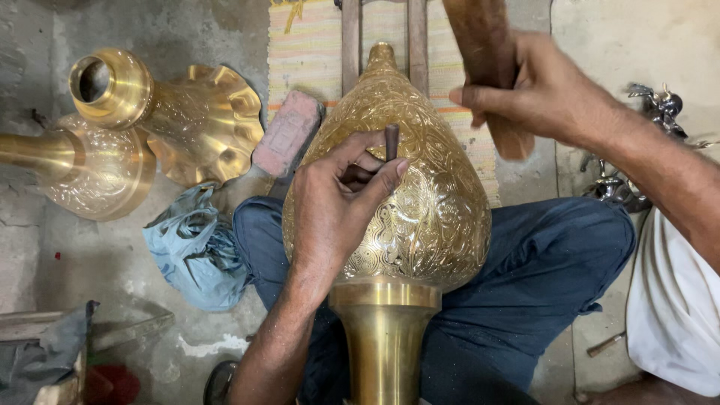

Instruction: The person sits on the floor with a large brass vessel held between their legs and chisels decorative patterns into its surface, holding a chisel against the metal with one hand and striking it with a wooden mallet in the other, repositioning the chisel across the embossed design.

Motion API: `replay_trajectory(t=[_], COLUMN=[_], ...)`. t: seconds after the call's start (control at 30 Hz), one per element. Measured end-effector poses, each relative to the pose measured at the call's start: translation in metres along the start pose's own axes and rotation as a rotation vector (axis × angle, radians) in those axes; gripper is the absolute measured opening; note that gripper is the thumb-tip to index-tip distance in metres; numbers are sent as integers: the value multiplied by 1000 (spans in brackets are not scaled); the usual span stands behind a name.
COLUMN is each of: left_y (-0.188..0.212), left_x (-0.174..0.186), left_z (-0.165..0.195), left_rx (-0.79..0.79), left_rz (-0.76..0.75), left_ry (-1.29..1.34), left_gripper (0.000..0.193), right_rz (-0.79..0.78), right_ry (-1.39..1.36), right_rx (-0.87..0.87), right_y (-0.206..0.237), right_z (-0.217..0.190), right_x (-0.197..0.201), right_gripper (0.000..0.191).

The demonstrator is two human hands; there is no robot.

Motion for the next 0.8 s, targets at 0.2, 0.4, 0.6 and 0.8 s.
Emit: replay_trajectory(t=[0.2,0.4,0.6,0.8], left_y=[1,1,0,0], left_x=[1,2,1,2], left_z=[3,3,4,7], left_rx=[-32,0,-22,-37], left_rz=[11,2,-21,-25], left_ry=[-13,-26,-14,-16], left_gripper=[34,32,32,33], right_rz=[36,-34,24,-126], right_ry=[50,168,97,54], right_rx=[71,42,241,-134], right_y=[-3,-1,-1,1], right_z=[-2,-3,-16,10], right_x=[7,1,6,-8], right_gripper=[14,22,34,18])
Point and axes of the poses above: each hand's wrist, its own y-axis away from the middle knuckle, its own x-axis out of the back of the hand, z = x × y, the point moved 6 cm from there along -y, towards the middle knuckle, and after that the axes turned 13 degrees about x, right-handed, at the moved point
